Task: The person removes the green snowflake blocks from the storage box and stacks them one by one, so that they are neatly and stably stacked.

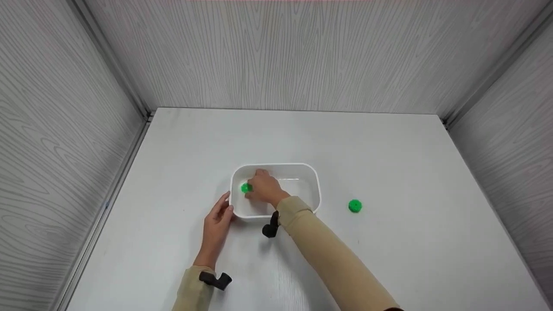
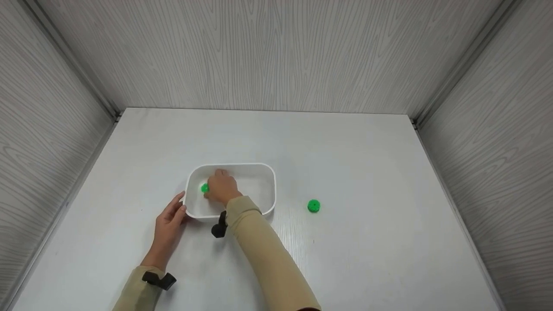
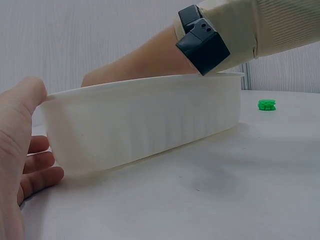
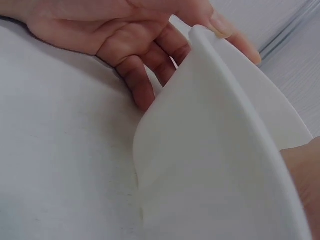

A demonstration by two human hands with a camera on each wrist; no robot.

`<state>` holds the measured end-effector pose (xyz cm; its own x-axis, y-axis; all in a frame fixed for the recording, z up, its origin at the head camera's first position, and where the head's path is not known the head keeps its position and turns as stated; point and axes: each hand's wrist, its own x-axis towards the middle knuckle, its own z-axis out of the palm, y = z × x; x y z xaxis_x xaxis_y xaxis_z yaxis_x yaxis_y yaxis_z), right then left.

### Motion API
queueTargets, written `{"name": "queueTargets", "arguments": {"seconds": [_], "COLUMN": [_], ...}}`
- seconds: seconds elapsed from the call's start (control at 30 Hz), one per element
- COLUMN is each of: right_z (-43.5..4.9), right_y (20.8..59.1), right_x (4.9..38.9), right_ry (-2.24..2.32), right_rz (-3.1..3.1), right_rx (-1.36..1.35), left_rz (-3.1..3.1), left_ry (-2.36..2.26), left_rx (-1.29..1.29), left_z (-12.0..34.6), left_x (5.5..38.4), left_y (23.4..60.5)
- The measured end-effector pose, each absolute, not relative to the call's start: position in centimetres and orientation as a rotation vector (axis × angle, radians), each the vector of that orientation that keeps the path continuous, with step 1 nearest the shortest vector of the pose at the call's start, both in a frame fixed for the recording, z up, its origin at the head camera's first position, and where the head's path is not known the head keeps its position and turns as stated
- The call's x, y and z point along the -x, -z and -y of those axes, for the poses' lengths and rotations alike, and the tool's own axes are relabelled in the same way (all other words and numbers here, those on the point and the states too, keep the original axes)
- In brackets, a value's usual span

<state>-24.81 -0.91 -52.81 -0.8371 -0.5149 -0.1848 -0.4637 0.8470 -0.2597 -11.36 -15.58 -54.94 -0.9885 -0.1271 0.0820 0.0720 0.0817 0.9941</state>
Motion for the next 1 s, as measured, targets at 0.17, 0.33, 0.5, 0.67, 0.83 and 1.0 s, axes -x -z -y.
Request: {"name": "queueTargets", "arguments": {"seconds": [0.17,0.33,0.5,0.67,0.83,1.0], "right_z": [1.3,1.4,1.5,1.6,1.6,1.6], "right_y": [53.1,53.8,53.9,53.8,53.7,53.5], "right_x": [24.6,24.3,24.2,24.3,24.3,24.4], "right_ry": [0.275,0.283,0.347,0.391,0.432,0.459], "right_rz": [-2.816,-2.871,-2.889,-2.892,-2.883,-2.854], "right_rx": [0.752,0.745,0.753,0.734,0.711,0.673], "left_rz": [2.179,2.186,2.179,2.176,2.165,2.172], "left_ry": [2.037,2.046,2.063,2.051,2.036,2.028], "left_rx": [-0.05,-0.066,-0.063,-0.046,-0.032,-0.054], "left_z": [15.7,15.5,15.5,15.6,15.5,15.5], "left_x": [11.2,11.2,11.2,11.3,11.3,11.4], "left_y": [55.0,55.3,55.3,55.2,55.0,54.8]}}
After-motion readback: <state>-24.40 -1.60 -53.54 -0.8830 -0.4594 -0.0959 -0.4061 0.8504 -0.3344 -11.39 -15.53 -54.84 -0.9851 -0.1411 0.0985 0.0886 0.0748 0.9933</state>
